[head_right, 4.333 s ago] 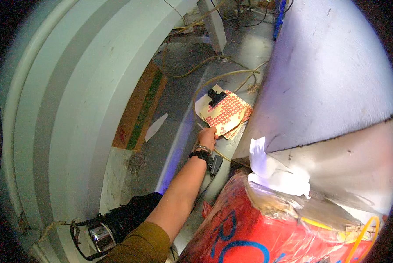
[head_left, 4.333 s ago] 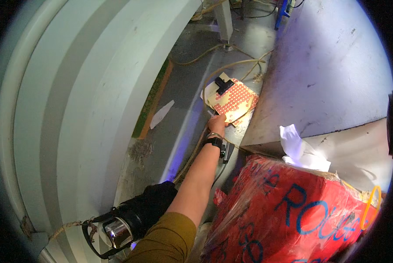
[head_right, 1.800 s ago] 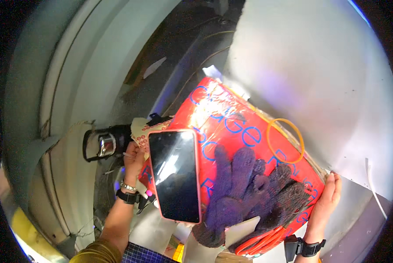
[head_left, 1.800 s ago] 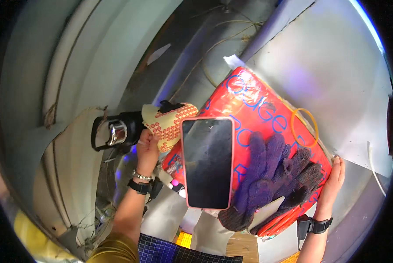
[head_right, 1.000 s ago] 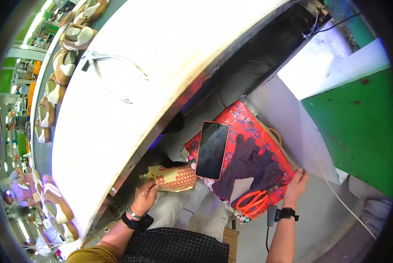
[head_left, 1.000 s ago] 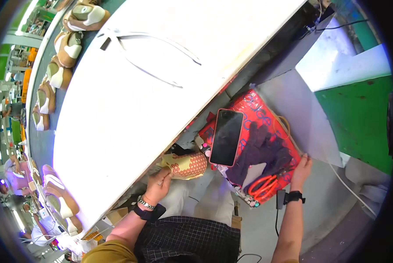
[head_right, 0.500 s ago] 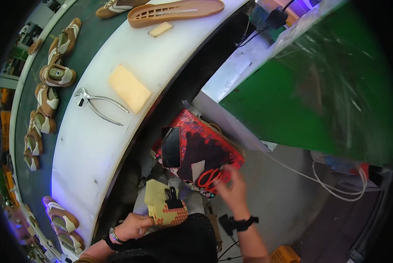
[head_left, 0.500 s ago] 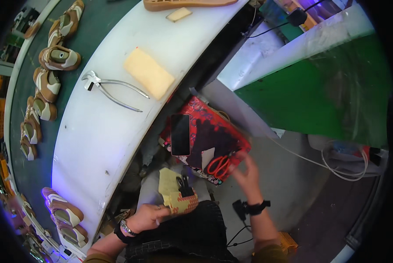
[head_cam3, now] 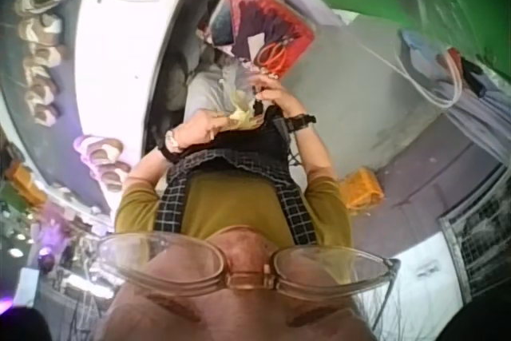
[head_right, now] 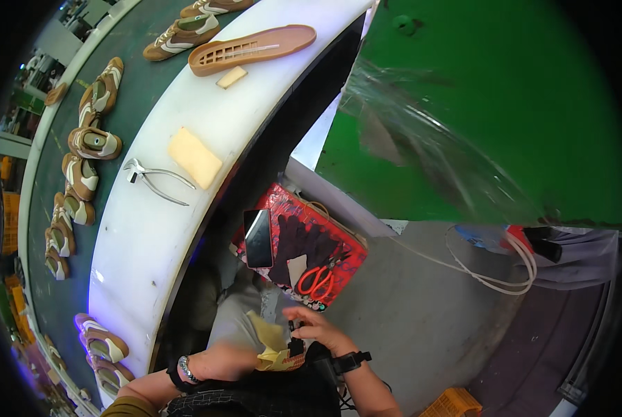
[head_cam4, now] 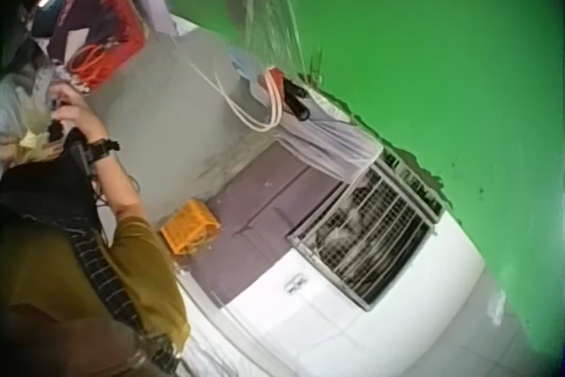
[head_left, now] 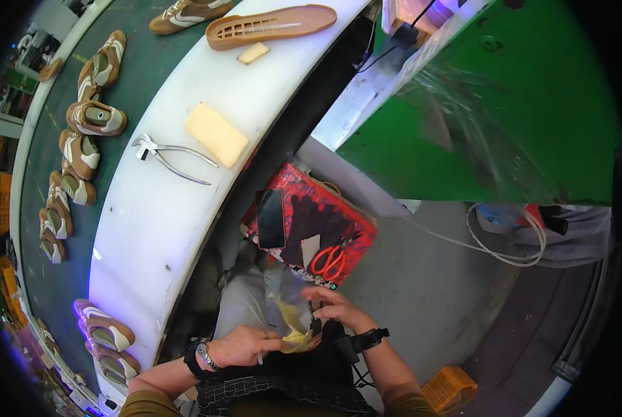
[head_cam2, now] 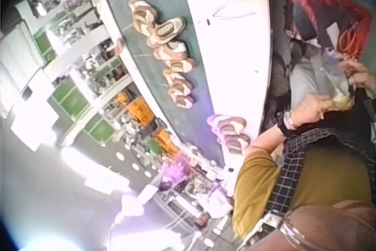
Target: The person picks up pairs of brown and white sneakers from a conveyor belt in a factory setting. They hold the shoes up to a purple UV light to inspect the soles and uppers, then place them back on the belt. The person repeats this process for multiple pairs of shoes.
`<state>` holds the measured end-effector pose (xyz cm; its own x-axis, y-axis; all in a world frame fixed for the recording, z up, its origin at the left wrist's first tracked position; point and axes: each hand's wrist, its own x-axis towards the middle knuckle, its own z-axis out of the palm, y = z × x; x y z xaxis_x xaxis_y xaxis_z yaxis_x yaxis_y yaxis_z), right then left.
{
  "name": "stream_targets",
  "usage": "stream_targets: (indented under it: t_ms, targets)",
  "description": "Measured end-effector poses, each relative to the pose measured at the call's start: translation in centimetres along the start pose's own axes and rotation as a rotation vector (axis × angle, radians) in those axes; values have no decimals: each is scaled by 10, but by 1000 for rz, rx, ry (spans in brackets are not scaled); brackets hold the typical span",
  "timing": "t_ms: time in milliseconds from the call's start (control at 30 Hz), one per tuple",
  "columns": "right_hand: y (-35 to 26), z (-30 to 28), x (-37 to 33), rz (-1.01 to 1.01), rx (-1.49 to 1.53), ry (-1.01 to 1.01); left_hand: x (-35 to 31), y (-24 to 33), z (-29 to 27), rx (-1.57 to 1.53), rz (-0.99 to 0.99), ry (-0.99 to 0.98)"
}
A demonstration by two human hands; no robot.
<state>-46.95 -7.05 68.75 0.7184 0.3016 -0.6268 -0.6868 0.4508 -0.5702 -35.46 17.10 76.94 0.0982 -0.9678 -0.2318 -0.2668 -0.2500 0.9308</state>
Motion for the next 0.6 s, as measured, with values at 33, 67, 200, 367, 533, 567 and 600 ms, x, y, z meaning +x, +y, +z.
stream_targets:
  t_ms: [33,67,200,367,533,567,600]
  targets:
    - [1,-4,-5,4,-21,6,1,-3,1,5,-20,19]
    - [3,-10,-9,8,-43,13,1,-7,2,9,-39,40]
    - [9,-28,-24,-8,-118,87,6,-22,6,44,-87,205]
    - [-5,-24,-41,38,-139,32,7,-45,14,-220,-267,290]
    - [-1,-14,-45,-14,-152,71,16,-64,21,-367,-290,331]
    - [0,-14,-44,-15,-149,72,18,-67,20,-369,-306,337]
    - [-3,-15,-44,1,-209,112,20,-69,19,-371,-322,342]
